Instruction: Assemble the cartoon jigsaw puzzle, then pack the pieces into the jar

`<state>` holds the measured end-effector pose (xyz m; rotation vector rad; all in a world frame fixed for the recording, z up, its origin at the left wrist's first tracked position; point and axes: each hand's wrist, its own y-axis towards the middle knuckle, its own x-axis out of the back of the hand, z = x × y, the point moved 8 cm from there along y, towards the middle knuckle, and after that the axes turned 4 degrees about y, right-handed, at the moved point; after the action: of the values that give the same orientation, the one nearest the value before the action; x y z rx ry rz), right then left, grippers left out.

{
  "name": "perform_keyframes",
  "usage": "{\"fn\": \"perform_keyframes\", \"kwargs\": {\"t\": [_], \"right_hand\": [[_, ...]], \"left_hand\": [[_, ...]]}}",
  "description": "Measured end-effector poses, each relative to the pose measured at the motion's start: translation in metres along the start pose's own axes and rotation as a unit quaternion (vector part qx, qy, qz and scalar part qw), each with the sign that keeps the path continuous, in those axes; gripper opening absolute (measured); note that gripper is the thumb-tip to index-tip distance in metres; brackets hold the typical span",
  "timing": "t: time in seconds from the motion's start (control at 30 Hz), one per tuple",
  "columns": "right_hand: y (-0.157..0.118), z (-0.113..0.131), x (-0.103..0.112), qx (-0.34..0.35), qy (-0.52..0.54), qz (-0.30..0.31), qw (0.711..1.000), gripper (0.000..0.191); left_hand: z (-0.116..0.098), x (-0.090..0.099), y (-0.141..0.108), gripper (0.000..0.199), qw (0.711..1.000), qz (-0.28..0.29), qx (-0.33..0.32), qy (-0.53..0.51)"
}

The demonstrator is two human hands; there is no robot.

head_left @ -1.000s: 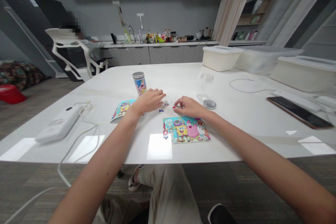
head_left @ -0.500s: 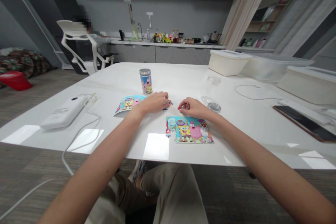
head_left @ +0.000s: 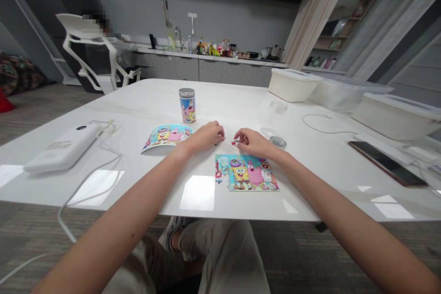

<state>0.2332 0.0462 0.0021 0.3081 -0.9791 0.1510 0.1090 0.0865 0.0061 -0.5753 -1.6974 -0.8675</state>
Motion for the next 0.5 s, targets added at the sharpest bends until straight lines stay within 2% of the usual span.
{"fn": "perform_keyframes", "kwargs": {"t": [0.13, 0.33, 0.5], "right_hand": [[-0.001, 0.002, 0.0, 0.005, 0.001, -0.001, 1.0, 0.018], [-0.005, 0.015, 0.004, 0.03, -0.014, -0.018, 0.999, 0.02], [-0.007, 0.024, 0.008, 0.042, -0.008, -0.037, 0.998, 0.017]], "left_hand": [[-0.001, -0.001, 0.001, 0.014, 0.999, 0.013, -0.002, -0.034], [0.006, -0.001, 0.001, 0.015, 0.992, 0.024, 0.04, -0.115], [0.005, 0.002, -0.001, 0.013, 0.988, 0.032, 0.036, -0.147]]}}
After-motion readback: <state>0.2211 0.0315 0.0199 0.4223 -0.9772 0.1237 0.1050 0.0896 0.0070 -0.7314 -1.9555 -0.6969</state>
